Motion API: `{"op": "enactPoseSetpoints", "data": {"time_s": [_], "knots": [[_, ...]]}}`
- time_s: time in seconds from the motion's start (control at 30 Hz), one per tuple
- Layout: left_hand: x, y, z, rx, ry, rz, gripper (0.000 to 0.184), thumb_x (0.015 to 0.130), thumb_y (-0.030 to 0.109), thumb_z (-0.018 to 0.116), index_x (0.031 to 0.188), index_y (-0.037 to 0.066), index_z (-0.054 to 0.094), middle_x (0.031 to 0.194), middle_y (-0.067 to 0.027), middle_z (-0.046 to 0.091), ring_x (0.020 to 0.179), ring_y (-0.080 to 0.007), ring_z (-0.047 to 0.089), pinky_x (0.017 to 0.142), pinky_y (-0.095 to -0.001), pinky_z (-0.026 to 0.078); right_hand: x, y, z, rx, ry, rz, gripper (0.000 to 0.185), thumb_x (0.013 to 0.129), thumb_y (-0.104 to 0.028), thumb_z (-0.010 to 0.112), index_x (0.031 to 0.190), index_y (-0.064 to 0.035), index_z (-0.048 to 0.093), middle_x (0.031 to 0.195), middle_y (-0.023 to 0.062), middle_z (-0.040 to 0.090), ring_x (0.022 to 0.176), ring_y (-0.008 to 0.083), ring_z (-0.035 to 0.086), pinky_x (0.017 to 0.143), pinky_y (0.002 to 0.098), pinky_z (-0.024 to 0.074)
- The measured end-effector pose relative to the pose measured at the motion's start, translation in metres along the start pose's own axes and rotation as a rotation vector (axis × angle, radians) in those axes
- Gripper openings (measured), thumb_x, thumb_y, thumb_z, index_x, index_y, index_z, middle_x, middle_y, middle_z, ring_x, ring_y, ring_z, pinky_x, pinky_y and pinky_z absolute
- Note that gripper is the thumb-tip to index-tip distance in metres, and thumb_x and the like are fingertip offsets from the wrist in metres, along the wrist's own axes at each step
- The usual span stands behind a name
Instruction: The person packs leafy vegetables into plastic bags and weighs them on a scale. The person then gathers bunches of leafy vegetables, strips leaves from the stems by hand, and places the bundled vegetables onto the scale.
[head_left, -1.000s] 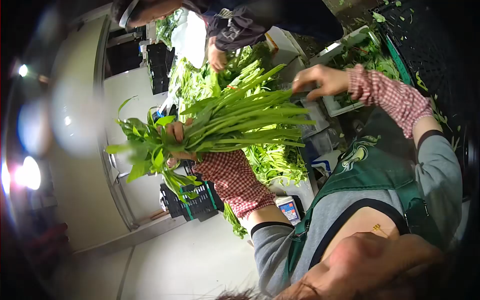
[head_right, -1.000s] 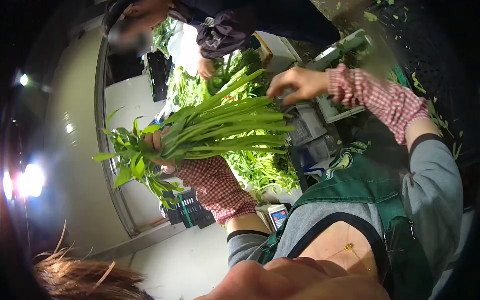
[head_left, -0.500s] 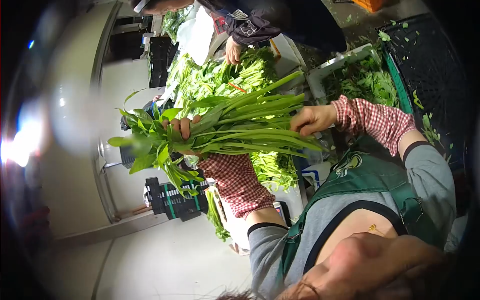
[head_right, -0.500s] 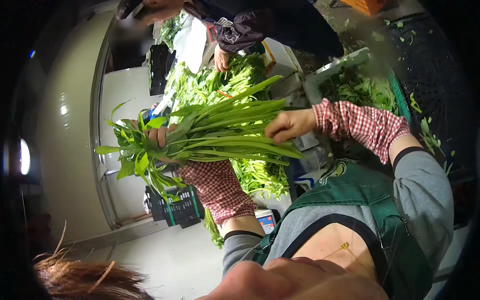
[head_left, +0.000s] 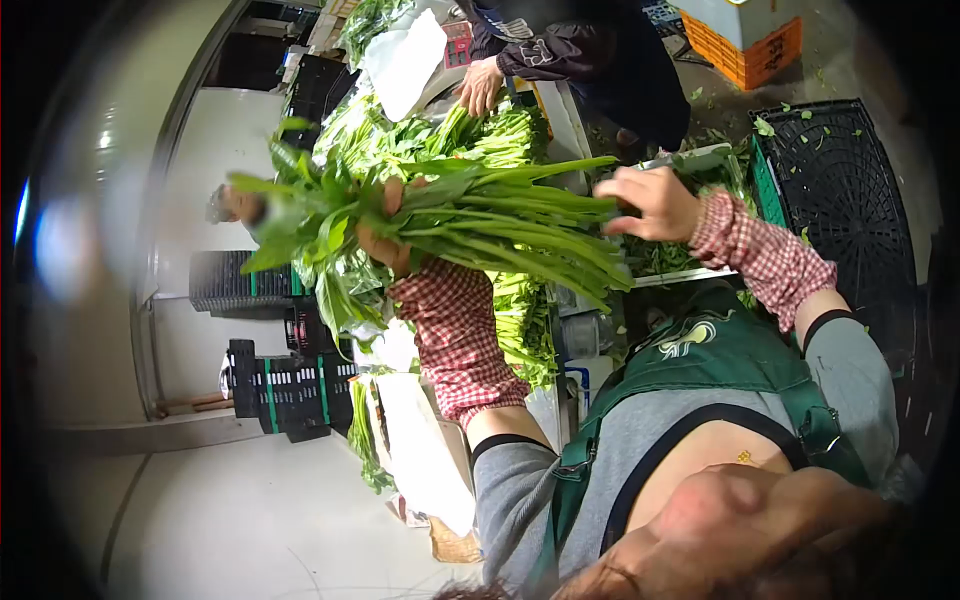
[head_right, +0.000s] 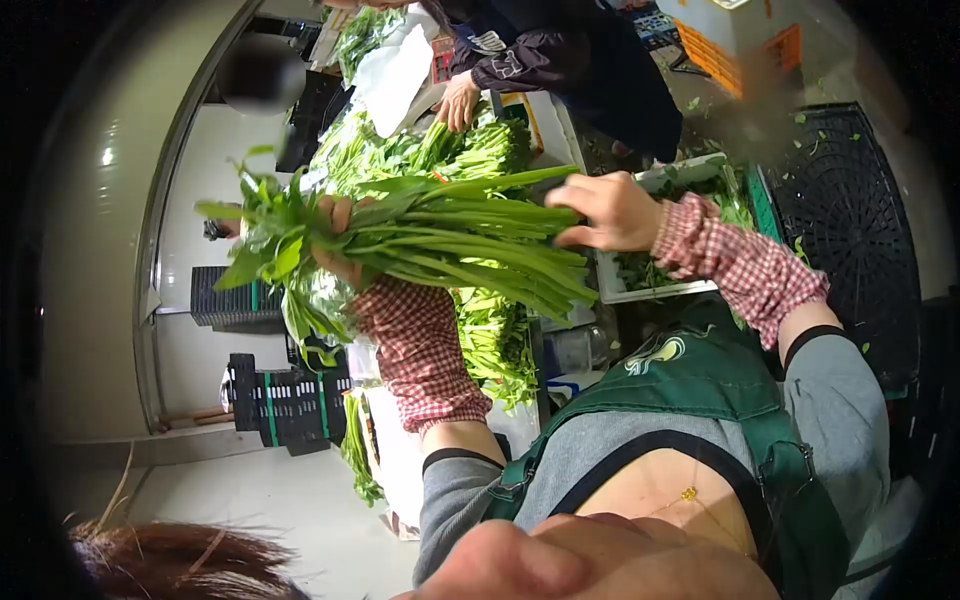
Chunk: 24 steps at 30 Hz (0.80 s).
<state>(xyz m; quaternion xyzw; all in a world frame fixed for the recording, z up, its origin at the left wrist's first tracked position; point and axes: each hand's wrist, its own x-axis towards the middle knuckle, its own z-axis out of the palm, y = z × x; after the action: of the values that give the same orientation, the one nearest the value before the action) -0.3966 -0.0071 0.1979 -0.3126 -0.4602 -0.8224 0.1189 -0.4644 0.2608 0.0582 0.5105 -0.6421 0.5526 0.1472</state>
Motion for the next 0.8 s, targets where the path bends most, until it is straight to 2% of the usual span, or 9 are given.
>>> {"op": "enactPoseSetpoints", "data": {"time_s": [0.13, 0.2, 0.3, 0.4, 0.43, 0.5, 0.57, 0.7, 0.8], "knots": [[0.008, -0.011, -0.014, -0.182, 0.032, -0.043, 0.040, 0.076, -0.003, 0.048, 0.115, -0.002, 0.040, 0.087, -0.0086, 0.051, 0.093, -0.0229, 0.050, 0.085, -0.0452, 0.039, 0.015, 0.028, 0.033, -0.262, -0.181, -0.092, 0.024, 0.073, -0.024, 0.061, 0.084, -0.0047, 0.052, 0.074, 0.0092, 0.049, 0.058, 0.0227, 0.054, 0.052, 0.0320, 0.0448], [-0.002, -0.018, -0.025, 0.957, 0.126, 0.139, 0.030, 0.079, 0.010, 0.046, 0.108, 0.001, 0.047, 0.092, -0.0103, 0.055, 0.084, -0.0178, 0.053, 0.084, -0.0365, 0.040, 0.007, 0.047, 0.035, -0.253, -0.376, -0.071, 0.020, 0.075, -0.022, 0.057, 0.084, -0.0052, 0.052, 0.077, 0.0090, 0.049, 0.060, 0.0231, 0.055, 0.054, 0.0344, 0.0457], [0.014, -0.014, -0.014, 1.329, 0.137, 0.113, 0.040, 0.074, 0.002, 0.049, 0.114, 0.000, 0.044, 0.105, -0.0141, 0.054, 0.093, -0.0230, 0.054, 0.081, -0.0351, 0.043, -0.037, 0.081, 0.035, -0.403, -0.669, -0.027, 0.018, 0.077, -0.020, 0.053, 0.086, -0.0049, 0.052, 0.082, 0.0101, 0.052, 0.064, 0.0263, 0.056, 0.057, 0.0378, 0.0457], [0.029, -0.016, -0.018, 1.705, 0.118, 0.004, 0.043, 0.070, -0.001, 0.052, 0.113, 0.001, 0.045, 0.101, -0.0116, 0.055, 0.087, -0.0240, 0.055, 0.080, -0.0336, 0.044, -0.076, 0.119, 0.010, -0.741, -1.057, 0.405, 0.020, 0.074, -0.023, 0.053, 0.080, -0.0040, 0.055, 0.084, 0.0112, 0.057, 0.068, 0.0308, 0.056, 0.059, 0.0382, 0.0453], [0.036, -0.021, -0.037, 1.705, 0.132, 0.015, 0.043, 0.070, -0.001, 0.052, 0.113, 0.001, 0.045, 0.101, -0.0116, 0.055, 0.087, -0.0240, 0.055, 0.080, -0.0336, 0.044, -0.054, 0.091, -0.018, -0.766, -1.042, 0.557, 0.020, 0.074, -0.023, 0.053, 0.078, -0.0043, 0.056, 0.082, 0.0112, 0.058, 0.069, 0.0306, 0.056, 0.059, 0.0372, 0.0454], [0.049, -0.031, -0.056, 1.986, 0.167, -0.097, 0.043, 0.072, 0.004, 0.052, 0.114, 0.002, 0.044, 0.103, -0.0107, 0.054, 0.089, -0.0233, 0.054, 0.080, -0.0334, 0.043, -0.027, 0.079, -0.029, -0.540, -0.484, 0.357, 0.018, 0.073, -0.023, 0.055, 0.074, -0.0057, 0.059, 0.074, 0.0097, 0.060, 0.069, 0.0263, 0.058, 0.061, 0.0353, 0.0465], [0.061, -0.041, -0.054, 2.357, 0.141, -0.308, 0.042, 0.073, 0.008, 0.051, 0.115, 0.003, 0.044, 0.104, -0.0098, 0.054, 0.090, -0.0225, 0.053, 0.079, -0.0332, 0.043, 0.012, 0.030, -0.026, -0.331, -0.231, 0.080, 0.011, 0.076, -0.013, 0.055, 0.084, -0.0064, 0.061, 0.067, 0.0090, 0.059, 0.062, 0.0209, 0.059, 0.058, 0.0324, 0.0462], [0.079, -0.046, -0.040, 2.988, -0.190, -0.710, 0.042, 0.077, 0.017, 0.049, 0.117, 0.005, 0.042, 0.107, -0.0080, 0.052, 0.092, -0.0210, 0.052, 0.078, -0.0328, 0.042, 0.047, -0.015, 0.021, -0.429, -0.467, 0.253, 0.032, 0.073, -0.028, 0.059, 0.096, -0.0071, 0.052, 0.071, 0.0097, 0.059, 0.062, 0.0264, 0.057, 0.057, 0.0347, 0.0451], [0.088, -0.044, -0.035, 3.152, -0.356, -0.835, 0.043, 0.079, 0.023, 0.048, 0.118, 0.007, 0.041, 0.110, -0.0066, 0.052, 0.093, -0.0199, 0.051, 0.077, -0.0325, 0.042, 0.055, -0.012, 0.055, -0.329, -0.208, 0.283, 0.030, 0.074, -0.029, 0.058, 0.094, -0.0062, 0.053, 0.068, 0.0105, 0.058, 0.062, 0.0275, 0.057, 0.056, 0.0378, 0.0443]]}}
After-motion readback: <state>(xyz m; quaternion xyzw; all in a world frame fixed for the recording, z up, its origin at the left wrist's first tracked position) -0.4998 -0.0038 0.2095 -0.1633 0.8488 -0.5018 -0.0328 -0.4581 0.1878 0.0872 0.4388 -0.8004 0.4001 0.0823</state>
